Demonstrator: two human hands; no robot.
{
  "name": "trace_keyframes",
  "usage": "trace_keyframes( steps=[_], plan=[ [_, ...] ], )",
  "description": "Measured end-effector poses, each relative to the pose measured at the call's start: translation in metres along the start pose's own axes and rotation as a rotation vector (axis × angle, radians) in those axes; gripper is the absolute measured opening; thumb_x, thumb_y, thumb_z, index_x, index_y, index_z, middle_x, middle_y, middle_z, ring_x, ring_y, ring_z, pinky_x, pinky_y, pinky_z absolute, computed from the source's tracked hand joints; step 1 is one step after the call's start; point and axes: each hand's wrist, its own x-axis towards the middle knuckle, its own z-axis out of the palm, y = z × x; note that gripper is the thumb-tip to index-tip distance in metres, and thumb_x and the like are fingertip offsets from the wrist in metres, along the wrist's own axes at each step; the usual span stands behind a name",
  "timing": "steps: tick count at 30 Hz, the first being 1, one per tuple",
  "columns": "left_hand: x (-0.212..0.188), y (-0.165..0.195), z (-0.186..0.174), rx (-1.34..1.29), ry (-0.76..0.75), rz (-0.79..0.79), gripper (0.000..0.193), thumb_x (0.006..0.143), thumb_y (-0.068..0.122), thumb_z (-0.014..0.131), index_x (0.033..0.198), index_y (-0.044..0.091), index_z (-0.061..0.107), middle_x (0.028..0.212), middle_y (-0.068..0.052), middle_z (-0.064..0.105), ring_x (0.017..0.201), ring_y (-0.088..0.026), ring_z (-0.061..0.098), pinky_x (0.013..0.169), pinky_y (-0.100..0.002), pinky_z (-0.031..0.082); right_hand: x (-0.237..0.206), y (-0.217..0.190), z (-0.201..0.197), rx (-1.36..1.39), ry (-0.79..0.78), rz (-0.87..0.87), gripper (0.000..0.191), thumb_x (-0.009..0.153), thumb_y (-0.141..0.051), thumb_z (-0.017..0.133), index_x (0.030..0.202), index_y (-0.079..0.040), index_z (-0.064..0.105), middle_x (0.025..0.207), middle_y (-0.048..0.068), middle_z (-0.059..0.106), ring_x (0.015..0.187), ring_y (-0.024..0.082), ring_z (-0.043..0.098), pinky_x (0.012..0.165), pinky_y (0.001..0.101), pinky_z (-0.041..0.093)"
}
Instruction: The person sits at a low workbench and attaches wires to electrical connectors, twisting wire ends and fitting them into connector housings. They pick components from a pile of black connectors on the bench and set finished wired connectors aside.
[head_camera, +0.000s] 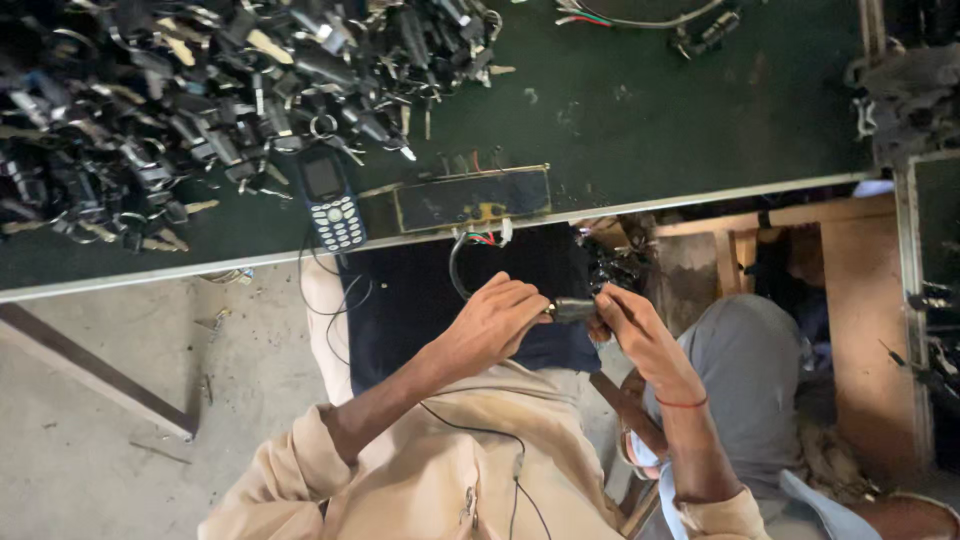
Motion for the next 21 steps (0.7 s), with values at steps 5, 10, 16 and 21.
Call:
trace_keyframes(
  steps=[5,10,16,21],
  plan=[
    [0.006,0.010,-0.014,0.104,-0.037,-0.002,0.014,0.095,0.015,0.069,0.101,0.004,0.063,0.092,-0.008,0.062,0.090,-0.026,0.062,0.082,-0.040,0.043,-0.002,0.004,-0.004,-0.060,0.014,0.002,0.034,0.110,-0.023,0.050,0.081,-0.004,0.053,0.071,-0.001,0.050,0.069,0.007,0.043,0.062,0.0249,0.037],
    [0.014,0.035,-0.012,0.354,0.075,-0.082,0.067,0.081,0.030,0.068,0.130,-0.014,0.058,0.100,-0.015,0.062,0.089,-0.028,0.061,0.082,-0.038,0.045,0.009,0.011,0.004,-0.087,0.134,0.153,0.029,0.106,-0.021,0.054,0.083,-0.002,0.056,0.069,-0.002,0.050,0.064,0.007,0.047,0.054,0.0249,0.037],
    [0.020,0.035,0.013,0.250,-0.113,-0.109,0.030,0.098,0.021,0.067,0.115,-0.002,0.057,0.095,-0.012,0.059,0.086,-0.028,0.062,0.078,-0.042,0.045,-0.001,0.001,-0.007,-0.083,0.009,-0.011,0.012,0.101,-0.011,0.059,0.097,0.000,0.059,0.077,-0.002,0.055,0.073,0.005,0.052,0.061,0.0264,0.045],
    [0.017,0.022,0.013,0.119,-0.131,-0.060,0.022,0.096,0.020,0.068,0.102,0.002,0.056,0.091,-0.011,0.057,0.084,-0.029,0.061,0.079,-0.042,0.044,-0.011,-0.003,-0.013,-0.515,0.037,-0.372,0.012,0.094,-0.006,0.064,0.103,0.001,0.059,0.084,0.010,0.058,0.076,0.013,0.051,0.064,0.0307,0.046]
  ],
)
